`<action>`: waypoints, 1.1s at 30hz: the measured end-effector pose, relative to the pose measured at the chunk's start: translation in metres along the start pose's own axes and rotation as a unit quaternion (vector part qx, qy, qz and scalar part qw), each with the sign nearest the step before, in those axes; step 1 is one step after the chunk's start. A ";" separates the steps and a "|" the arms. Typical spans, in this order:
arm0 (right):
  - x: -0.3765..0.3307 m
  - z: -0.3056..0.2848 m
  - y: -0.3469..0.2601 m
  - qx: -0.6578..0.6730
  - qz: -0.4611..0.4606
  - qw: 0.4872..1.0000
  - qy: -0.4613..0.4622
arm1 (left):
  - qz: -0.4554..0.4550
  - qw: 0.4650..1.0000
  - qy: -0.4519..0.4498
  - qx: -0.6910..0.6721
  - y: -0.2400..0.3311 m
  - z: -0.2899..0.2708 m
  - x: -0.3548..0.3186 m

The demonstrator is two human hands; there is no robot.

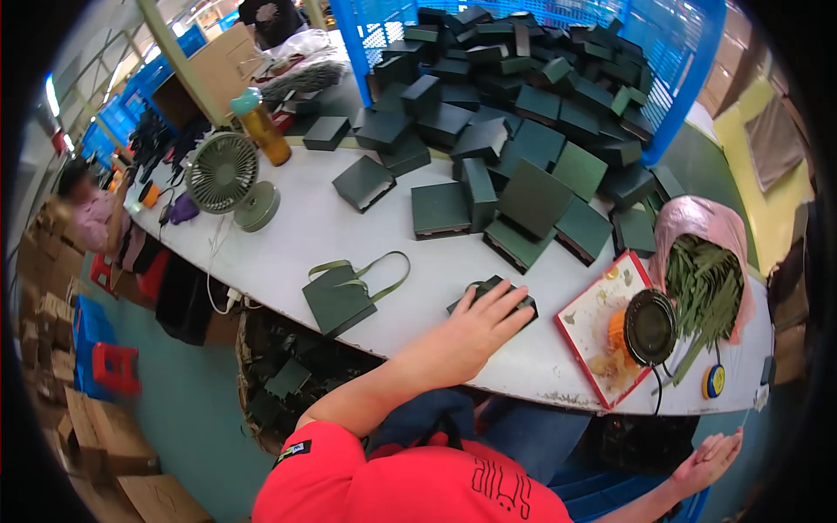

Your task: The person attaches green fabric straps to small green rectangular boxes. They pick up a box, thread a strap through a slot on the side, and secure it, repeating this process for multiple units. The finished boxes are placed on the table.

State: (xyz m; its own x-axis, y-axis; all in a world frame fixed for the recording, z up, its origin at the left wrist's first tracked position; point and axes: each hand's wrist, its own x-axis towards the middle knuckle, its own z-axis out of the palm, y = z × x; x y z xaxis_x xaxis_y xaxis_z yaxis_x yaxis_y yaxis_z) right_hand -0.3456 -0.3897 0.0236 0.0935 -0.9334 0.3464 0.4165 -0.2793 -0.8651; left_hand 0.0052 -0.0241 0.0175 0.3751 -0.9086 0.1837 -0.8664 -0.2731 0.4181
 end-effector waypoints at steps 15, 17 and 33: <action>-0.013 0.010 0.051 -0.303 0.045 0.952 -0.024 | -0.003 0.994 -0.058 0.092 -0.006 0.015 0.020; -0.013 0.005 0.056 -0.301 0.075 0.950 -0.032 | -0.009 0.990 -0.044 0.134 -0.001 0.012 0.022; -0.017 0.003 0.069 -0.264 0.075 0.961 -0.025 | -0.027 0.996 -0.009 0.089 -0.006 0.034 0.017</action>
State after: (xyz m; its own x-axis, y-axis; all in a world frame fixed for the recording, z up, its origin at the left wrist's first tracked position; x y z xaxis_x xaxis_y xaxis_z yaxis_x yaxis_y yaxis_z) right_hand -0.3157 -0.3924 -0.0409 0.1660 -0.9638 0.2088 -0.1206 -0.2300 -0.9657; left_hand 0.0052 -0.0488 -0.0118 0.4175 -0.8966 0.1480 -0.8905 -0.3713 0.2629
